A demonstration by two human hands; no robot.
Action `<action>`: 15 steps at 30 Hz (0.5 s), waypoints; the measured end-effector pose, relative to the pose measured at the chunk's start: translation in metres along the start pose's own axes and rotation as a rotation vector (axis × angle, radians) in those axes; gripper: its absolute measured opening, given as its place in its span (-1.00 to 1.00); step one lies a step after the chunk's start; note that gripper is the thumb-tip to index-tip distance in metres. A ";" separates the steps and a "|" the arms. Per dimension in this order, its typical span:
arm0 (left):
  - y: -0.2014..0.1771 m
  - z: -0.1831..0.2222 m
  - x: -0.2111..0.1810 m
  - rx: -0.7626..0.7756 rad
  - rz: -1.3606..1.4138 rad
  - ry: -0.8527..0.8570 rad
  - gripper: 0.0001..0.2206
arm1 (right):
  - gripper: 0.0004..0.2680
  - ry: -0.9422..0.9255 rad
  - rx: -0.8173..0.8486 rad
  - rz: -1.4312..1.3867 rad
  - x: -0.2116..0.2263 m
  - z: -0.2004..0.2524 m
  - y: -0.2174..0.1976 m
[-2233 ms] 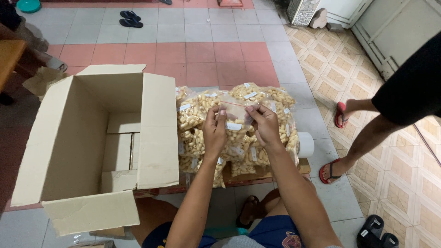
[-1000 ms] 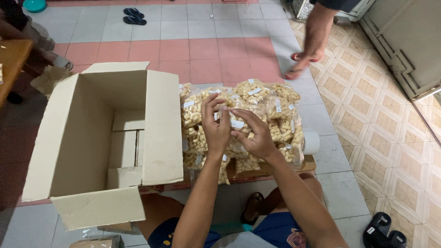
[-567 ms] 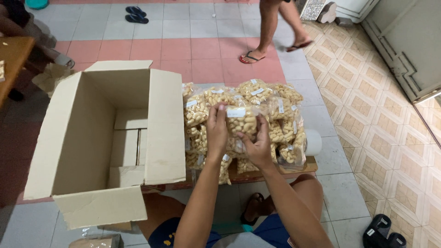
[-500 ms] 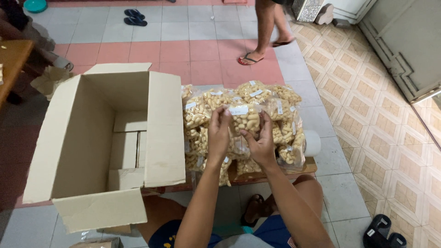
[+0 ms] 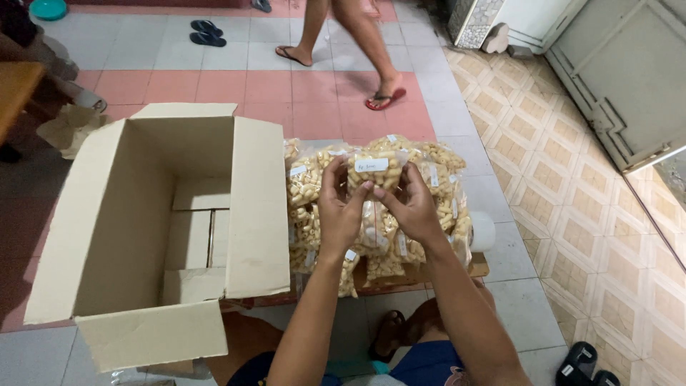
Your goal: The person is packing small plastic bags of cashew nuts into a large cardboard box for shipping or storage.
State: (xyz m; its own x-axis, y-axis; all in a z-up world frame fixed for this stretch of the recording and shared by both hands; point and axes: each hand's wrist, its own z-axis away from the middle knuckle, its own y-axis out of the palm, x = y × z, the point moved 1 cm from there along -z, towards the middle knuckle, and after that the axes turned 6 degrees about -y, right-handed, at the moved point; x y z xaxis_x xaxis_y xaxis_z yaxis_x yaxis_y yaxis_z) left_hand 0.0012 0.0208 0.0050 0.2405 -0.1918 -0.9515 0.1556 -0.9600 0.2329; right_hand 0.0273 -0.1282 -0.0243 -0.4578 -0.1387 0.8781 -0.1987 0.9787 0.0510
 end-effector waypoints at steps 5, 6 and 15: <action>-0.010 -0.001 -0.009 -0.064 -0.038 0.021 -0.48 | -0.78 0.044 0.020 0.003 0.037 -0.019 0.028; -0.014 0.001 -0.011 -0.056 -0.051 0.008 -0.46 | -0.79 0.058 0.008 -0.033 0.038 -0.019 0.034; -0.052 -0.001 -0.031 -0.008 -0.154 0.027 -0.65 | -0.53 0.001 0.046 -0.023 -0.013 -0.015 0.039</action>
State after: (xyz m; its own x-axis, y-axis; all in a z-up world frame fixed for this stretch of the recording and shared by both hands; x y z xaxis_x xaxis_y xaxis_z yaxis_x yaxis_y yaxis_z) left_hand -0.0134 0.0768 0.0230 0.2392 -0.0365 -0.9703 0.2003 -0.9759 0.0861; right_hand 0.0389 -0.0864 -0.0268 -0.4517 -0.1612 0.8775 -0.2490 0.9672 0.0495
